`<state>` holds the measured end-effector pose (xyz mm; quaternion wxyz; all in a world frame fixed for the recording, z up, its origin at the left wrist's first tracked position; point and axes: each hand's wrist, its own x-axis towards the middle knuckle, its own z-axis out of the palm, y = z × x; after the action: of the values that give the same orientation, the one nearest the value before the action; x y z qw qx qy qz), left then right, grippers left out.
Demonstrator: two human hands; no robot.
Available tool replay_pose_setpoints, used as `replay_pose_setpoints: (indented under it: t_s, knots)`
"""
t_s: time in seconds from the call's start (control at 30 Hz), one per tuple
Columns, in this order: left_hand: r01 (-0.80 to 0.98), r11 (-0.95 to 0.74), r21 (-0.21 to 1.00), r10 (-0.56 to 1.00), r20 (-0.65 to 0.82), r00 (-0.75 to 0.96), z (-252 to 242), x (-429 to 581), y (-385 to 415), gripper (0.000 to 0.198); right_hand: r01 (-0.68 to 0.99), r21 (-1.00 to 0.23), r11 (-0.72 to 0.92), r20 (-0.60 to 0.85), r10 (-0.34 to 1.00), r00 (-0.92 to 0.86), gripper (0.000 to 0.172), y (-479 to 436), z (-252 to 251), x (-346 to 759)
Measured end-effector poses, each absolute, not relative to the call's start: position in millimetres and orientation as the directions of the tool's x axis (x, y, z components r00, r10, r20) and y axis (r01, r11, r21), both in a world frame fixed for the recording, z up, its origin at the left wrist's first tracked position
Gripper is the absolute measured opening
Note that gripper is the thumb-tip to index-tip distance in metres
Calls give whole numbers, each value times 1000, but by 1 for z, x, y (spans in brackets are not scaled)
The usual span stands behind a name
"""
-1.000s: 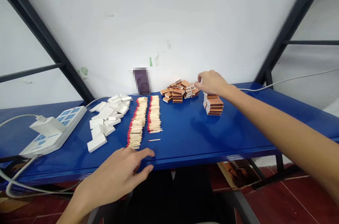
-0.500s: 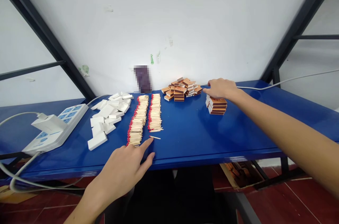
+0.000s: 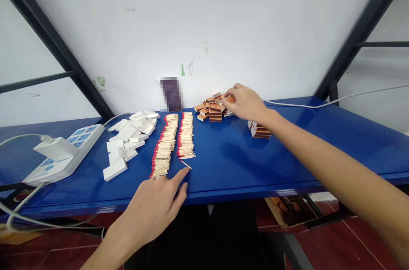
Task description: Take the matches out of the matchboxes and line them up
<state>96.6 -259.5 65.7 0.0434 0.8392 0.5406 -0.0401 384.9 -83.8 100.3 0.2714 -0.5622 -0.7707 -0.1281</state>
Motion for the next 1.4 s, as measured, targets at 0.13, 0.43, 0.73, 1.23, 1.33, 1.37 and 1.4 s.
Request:
replay_pose_setpoints:
  t_s: [0.13,0.43,0.73,1.23,1.33,1.37,1.4]
  knots:
    - [909,-416,-20,907,-89,412,60,97,-257,52,729,-126,672,711,574,-406,33,-93,68,346]
    - [928,-366,-71,931,-38,364,51,105,-248,51,595,-399,698,512,708,-487,26,-118,33,318]
    - [936,-349,-53,934,59,352,38,110,-243,50,685,-356,636,382,767,-515,38,-114,19,322]
    - [673,-653,348,748,438,499,57,90,-249,24,566,-360,741,560,657,-504,47,-111,18,321]
    - [619,-703,349,665,630,401,60,86,-242,19,535,-351,768,577,628,-523,44,-114,18,317]
    - [619,-705,347,650,665,367,60,83,-239,18,521,-349,779,585,615,-528,43,-116,19,315]
    - [623,-701,347,640,691,336,59,81,-235,17,503,-352,789,595,604,-530,43,-118,20,314]
